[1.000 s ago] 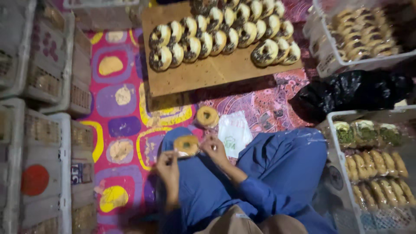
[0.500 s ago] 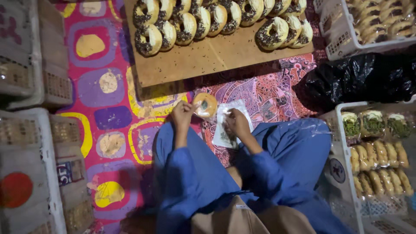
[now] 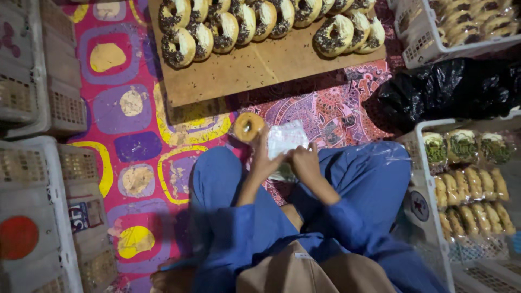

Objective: The person sits on a patterned mat and repeatedly picks up round pastries from a wooden board. They place each pastry into a small clear plastic bag, seal it, and then place the packaged item into a white plastic crate. The person continues this process for multiple pastries throughout the clip.

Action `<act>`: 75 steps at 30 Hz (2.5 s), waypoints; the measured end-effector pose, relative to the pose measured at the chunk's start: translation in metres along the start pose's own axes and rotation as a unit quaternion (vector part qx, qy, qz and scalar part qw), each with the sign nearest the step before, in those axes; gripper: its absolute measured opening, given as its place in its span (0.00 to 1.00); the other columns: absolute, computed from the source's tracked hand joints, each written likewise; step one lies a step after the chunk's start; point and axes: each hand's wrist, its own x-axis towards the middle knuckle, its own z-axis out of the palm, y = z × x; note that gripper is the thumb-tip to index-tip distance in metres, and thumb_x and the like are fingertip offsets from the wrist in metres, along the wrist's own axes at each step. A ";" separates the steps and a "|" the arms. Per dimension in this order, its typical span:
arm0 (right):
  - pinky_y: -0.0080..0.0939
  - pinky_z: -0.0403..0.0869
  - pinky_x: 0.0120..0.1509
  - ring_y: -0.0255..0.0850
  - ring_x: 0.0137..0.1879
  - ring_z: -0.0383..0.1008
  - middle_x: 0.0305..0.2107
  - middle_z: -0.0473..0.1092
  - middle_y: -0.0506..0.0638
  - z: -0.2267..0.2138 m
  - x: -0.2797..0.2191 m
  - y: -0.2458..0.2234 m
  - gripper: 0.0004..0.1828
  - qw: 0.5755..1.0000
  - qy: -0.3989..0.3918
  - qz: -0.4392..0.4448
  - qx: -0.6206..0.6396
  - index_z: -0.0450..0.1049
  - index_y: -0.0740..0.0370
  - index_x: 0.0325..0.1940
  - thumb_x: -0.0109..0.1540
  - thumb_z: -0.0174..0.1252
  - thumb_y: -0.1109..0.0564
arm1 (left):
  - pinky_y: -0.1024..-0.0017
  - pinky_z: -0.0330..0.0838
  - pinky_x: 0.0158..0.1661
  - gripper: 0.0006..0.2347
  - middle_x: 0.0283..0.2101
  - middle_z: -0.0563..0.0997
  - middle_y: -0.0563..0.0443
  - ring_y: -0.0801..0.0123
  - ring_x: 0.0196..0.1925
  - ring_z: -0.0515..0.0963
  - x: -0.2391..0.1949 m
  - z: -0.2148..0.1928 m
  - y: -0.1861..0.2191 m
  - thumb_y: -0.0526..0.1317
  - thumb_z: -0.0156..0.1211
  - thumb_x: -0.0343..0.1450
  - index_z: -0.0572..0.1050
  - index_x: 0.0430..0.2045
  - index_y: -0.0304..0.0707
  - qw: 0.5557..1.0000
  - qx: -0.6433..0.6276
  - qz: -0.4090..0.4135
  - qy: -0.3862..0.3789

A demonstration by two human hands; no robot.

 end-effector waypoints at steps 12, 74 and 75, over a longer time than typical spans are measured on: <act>0.63 0.39 0.77 0.59 0.80 0.40 0.75 0.44 0.66 -0.145 -0.017 -0.012 0.48 0.888 0.130 -0.136 0.420 0.46 0.62 0.79 0.63 0.62 0.45 | 0.50 0.60 0.61 0.27 0.65 0.65 0.36 0.48 0.65 0.64 0.003 0.043 0.075 0.54 0.56 0.72 0.64 0.61 0.37 0.845 -0.520 0.000 0.128; 0.36 0.78 0.49 0.36 0.44 0.80 0.39 0.79 0.49 -0.250 -0.103 0.013 0.20 0.741 0.134 -0.145 0.642 0.72 0.64 0.64 0.66 0.59 0.64 | 0.65 0.74 0.36 0.08 0.30 0.82 0.48 0.62 0.34 0.81 -0.060 -0.078 0.229 0.39 0.71 0.66 0.83 0.29 0.33 0.952 0.118 0.283 0.006; 0.36 0.78 0.44 0.36 0.40 0.80 0.36 0.79 0.49 -0.246 -0.104 0.011 0.15 0.737 0.129 -0.146 0.648 0.76 0.65 0.59 0.68 0.58 0.62 | 0.66 0.75 0.38 0.07 0.34 0.82 0.48 0.61 0.37 0.82 -0.067 -0.084 0.236 0.36 0.69 0.67 0.81 0.32 0.31 0.921 0.157 0.356 0.018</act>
